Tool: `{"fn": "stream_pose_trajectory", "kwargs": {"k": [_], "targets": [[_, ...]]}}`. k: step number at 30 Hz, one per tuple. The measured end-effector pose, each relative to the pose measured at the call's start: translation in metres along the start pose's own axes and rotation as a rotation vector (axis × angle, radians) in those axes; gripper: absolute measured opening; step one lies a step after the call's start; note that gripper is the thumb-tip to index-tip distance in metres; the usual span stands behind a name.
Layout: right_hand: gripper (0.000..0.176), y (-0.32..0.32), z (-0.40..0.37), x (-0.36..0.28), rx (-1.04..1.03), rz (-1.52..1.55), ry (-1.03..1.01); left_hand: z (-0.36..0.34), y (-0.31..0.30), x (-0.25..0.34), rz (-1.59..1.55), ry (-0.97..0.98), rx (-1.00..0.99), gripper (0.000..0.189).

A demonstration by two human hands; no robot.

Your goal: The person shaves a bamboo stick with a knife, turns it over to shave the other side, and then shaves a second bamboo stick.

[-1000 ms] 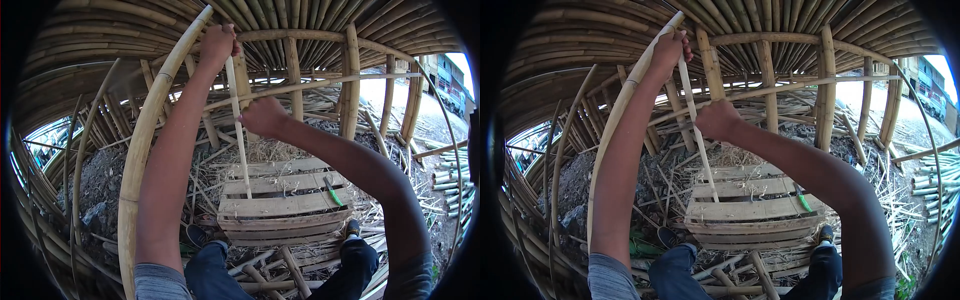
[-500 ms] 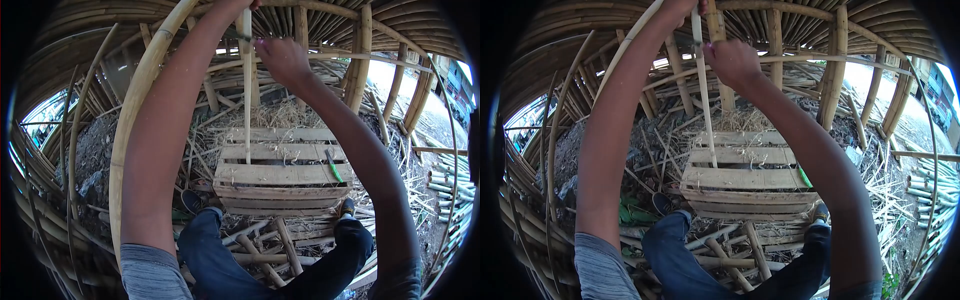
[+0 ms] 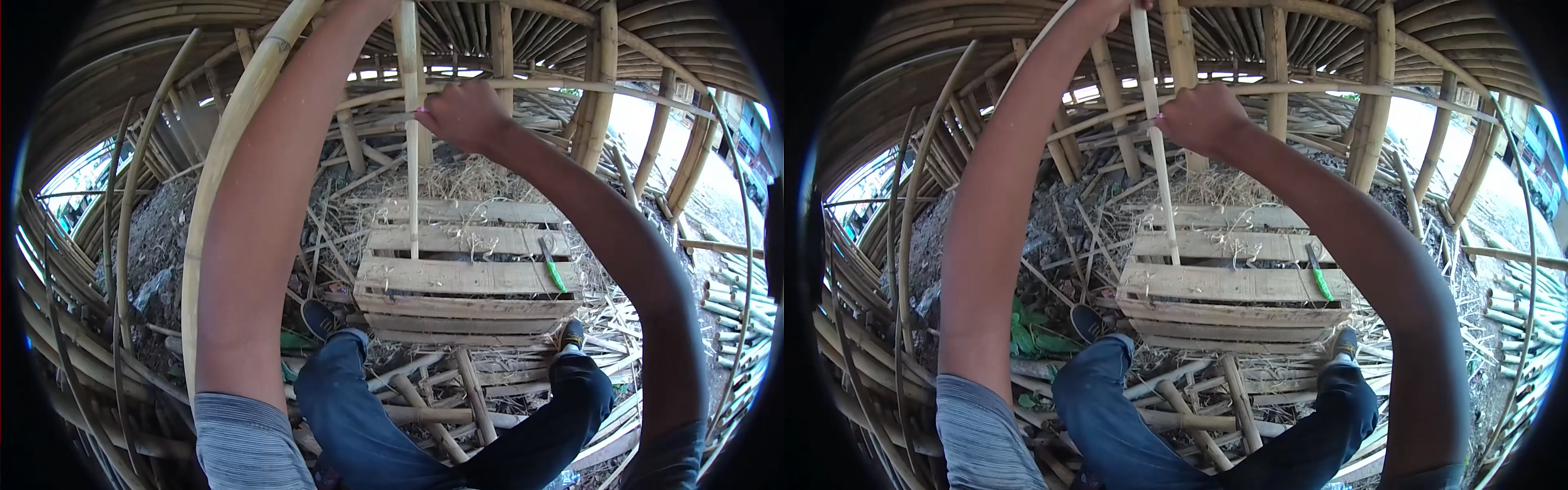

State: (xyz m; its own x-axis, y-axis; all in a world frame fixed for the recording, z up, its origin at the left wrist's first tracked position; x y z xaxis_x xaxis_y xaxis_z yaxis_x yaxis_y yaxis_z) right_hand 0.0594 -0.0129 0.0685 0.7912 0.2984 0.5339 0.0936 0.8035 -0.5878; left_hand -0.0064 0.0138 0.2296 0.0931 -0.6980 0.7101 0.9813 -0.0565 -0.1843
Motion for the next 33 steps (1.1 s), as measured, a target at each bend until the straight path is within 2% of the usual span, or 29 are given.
{"fn": "stream_pose_trajectory", "kwargs": {"k": [1, 2, 3, 4, 6, 7, 8, 10, 11, 12, 14, 15, 17, 18, 20, 21, 22, 24, 25, 26, 28, 30, 32, 33], "targets": [[0.051, -0.018, 0.007, 0.004, 0.01, -0.016, 0.004, -0.004, -0.002, 0.002, -0.012, 0.005, 0.034, 0.029], [0.051, -0.04, 0.017, 0.019, 0.064, 0.049, 0.098, -0.007, -0.004, 0.003, -0.023, 0.007, 0.067, 0.03], [0.05, -0.054, 0.021, 0.032, 0.114, 0.121, 0.194, -0.023, -0.002, 0.012, -0.007, 0.107, 0.081, 0.035], [0.05, -0.053, 0.022, 0.036, 0.116, 0.117, 0.199, -0.017, -0.004, 0.011, -0.008, 0.112, 0.076, 0.035], [0.05, -0.053, 0.019, 0.053, 0.256, 0.248, 0.322, -0.004, 0.001, -0.001, 0.038, -0.008, -0.079, 0.033], [0.05, -0.034, 0.012, 0.047, 0.218, 0.324, 0.332, -0.006, 0.005, -0.004, 0.035, -0.007, -0.083, 0.033], [0.05, -0.036, 0.012, 0.049, 0.22, 0.319, 0.331, -0.021, 0.006, -0.001, 0.015, -0.019, -0.033, 0.03], [0.049, -0.032, 0.022, 0.05, 0.034, 0.187, 0.206, -0.024, -0.001, 0.003, -0.003, -0.019, 0.028, 0.031], [0.048, -0.05, 0.028, 0.05, 0.122, 0.1, 0.079, -0.018, 0.001, 0.006, -0.055, 0.009, -0.07, 0.03], [0.048, -0.051, 0.032, 0.057, 0.126, 0.098, 0.081, -0.013, 0.004, 0.009, -0.109, 0.034, -0.169, 0.032], [0.047, -0.061, 0.032, 0.058, 0.231, -0.021, -0.002, -0.008, 0.006, 0.007, -0.158, 0.011, -0.197, 0.031], [0.047, -0.055, 0.023, 0.053, 0.225, -0.027, 0.002, -0.012, 0.01, 0.002, -0.183, -0.019, -0.212, 0.031], [0.045, -0.03, 0.008, 0.048, 0.045, 0.238, 0.214, -0.018, 0.018, -0.004, -0.256, -0.048, -0.246, 0.032], [0.045, -0.039, 0.013, 0.051, 0.055, 0.233, 0.21, -0.017, 0.018, -0.001, -0.254, -0.037, -0.243, 0.032], [0.049, -0.07, 0.025, 0.045, 0.102, -0.019, -0.015, -0.012, 0.014, 0.003, -0.194, -0.034, -0.158, 0.033], [0.049, -0.076, 0.031, 0.051, 0.043, 0.001, 0.083, 0.002, 0.013, -0.006, -0.192, 0.0, -0.29, 0.031], [0.049, -0.073, 0.029, 0.05, 0.041, -0.001, 0.086, 0.016, 0.012, -0.022, -0.194, 0.001, -0.294, 0.031], [0.048, -0.049, 0.018, 0.061, -0.052, 0.19, 0.309, 0.007, 0.017, -0.012, -0.347, 0.061, -0.336, 0.028], [0.044, -0.03, 0.004, 0.047, -0.124, 0.364, 0.314, -0.001, 0.016, -0.019, -0.352, -0.01, -0.252, 0.028], [0.044, -0.03, 0.004, 0.051, -0.118, 0.363, 0.316, 0.0, 0.016, -0.018, -0.349, -0.006, -0.254, 0.028], [0.046, -0.053, 0.014, 0.054, 0.079, 0.104, 0.095, 0.002, 0.017, -0.011, -0.397, 0.04, -0.309, 0.025], [0.048, -0.068, 0.02, 0.05, 0.058, 0.06, 0.025, 0.002, 0.016, -0.01, -0.381, 0.039, -0.296, 0.026], [0.049, -0.062, 0.011, 0.068, -0.06, 0.34, 0.392, 0.0, 0.02, -0.003, -0.427, 0.059, -0.372, 0.026], [0.049, -0.048, 0.002, 0.065, -0.054, 0.328, 0.391, 0.0, 0.019, -0.003, -0.431, 0.071, -0.373, 0.026]]}}
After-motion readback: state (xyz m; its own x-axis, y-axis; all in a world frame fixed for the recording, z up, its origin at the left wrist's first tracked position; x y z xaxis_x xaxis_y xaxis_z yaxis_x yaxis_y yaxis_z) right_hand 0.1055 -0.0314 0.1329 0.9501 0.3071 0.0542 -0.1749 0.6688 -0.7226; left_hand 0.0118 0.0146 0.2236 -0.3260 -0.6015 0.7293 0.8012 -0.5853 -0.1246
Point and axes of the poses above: each hand's wrist, its own z-axis towards the middle knuckle, its own y-axis out of the palm, x = y × z, the point moved 8 cm from there along z, towards the middle knuckle, and after that the axes turned 2 degrees about z, right-handed, at the moved point
